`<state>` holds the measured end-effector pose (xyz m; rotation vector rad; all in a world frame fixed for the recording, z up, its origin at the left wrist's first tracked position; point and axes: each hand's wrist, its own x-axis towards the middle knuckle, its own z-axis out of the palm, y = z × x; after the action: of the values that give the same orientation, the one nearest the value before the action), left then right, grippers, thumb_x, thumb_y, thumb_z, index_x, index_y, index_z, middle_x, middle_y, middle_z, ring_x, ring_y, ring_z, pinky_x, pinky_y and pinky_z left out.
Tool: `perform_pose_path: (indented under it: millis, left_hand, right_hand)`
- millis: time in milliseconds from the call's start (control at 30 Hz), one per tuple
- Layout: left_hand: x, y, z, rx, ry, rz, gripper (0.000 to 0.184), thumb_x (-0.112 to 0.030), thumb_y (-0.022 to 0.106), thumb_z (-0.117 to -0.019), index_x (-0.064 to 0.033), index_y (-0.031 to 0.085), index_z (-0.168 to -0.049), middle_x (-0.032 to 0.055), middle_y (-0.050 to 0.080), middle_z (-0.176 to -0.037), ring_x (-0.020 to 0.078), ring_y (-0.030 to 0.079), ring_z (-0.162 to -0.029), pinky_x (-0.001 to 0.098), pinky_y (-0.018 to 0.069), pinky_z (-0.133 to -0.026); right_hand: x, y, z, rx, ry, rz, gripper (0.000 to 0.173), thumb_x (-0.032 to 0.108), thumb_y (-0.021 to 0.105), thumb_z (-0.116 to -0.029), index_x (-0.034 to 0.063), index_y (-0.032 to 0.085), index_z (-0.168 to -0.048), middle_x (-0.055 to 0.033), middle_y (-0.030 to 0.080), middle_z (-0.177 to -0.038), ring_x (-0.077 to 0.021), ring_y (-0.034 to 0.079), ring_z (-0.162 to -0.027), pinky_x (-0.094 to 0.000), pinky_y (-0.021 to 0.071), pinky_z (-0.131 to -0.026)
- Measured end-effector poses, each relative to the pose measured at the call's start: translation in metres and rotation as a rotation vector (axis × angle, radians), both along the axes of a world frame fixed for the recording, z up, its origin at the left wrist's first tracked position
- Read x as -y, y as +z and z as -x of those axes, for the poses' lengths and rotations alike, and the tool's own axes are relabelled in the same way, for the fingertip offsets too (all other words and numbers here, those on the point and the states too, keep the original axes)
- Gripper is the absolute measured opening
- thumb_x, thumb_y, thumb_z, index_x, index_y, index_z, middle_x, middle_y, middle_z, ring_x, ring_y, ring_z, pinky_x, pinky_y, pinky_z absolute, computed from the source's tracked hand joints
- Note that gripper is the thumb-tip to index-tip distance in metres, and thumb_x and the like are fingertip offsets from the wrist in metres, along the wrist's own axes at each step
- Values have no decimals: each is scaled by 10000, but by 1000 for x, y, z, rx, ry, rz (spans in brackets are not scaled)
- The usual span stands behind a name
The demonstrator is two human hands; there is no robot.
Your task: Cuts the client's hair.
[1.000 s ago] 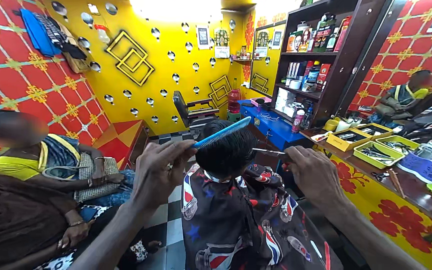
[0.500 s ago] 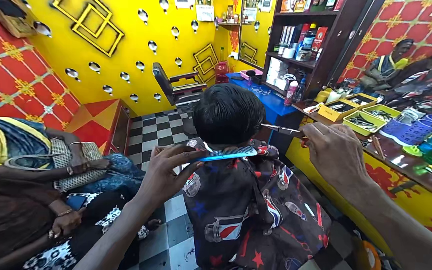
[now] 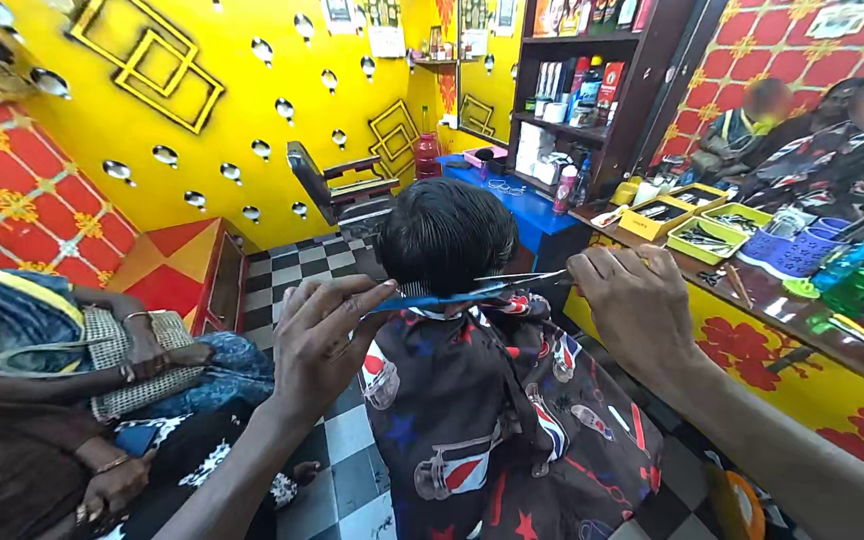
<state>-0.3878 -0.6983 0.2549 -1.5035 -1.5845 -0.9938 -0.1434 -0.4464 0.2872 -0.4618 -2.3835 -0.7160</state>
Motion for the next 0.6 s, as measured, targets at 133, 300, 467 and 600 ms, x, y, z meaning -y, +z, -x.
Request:
perform_pose_path:
  millis: [133,300,467,600]
  left_hand:
    - [-2,4,-3,-73,13,-68,264,-165,769,-935,-141,772,-1198,69,725,-1145,199,632,-961,391,442,-842]
    - [0,7,-14,-145,53,-96,255,-128,771,-931,-121,769,-1185,88,727,-1130,221,640,-976,409,432,-854]
    - [4,8,-18,-140,62,-82,264,-143,771,-931,-127,766,-1195,79,720,-1126,217,626,-952,417,416,-847]
    - [5,11,-20,-152,59,-86,252,-148,769,-935,-134,769,-1186,76,723,-1121,215,623,-941,412,415,-835]
  right_hand:
    - [6,0,12,49,-39,-13,359,-3,743,-874,13,652,-1220,-186,651,-1180,-402,627,-1092,-554,478,-923]
    - [18,2,17,33,53,-45,279,-116,645,-892,-3,662,-1146,-191,675,-1054,-375,662,-965,-480,484,-759]
    - [14,-1,0,75,83,32,293,-156,696,-808,28,676,-1035,-150,705,-927,-344,681,-852,-481,496,-760]
    - [13,-2,1,36,14,28,316,-142,697,-817,29,663,-1081,-158,684,-1022,-364,666,-953,-520,484,-821]
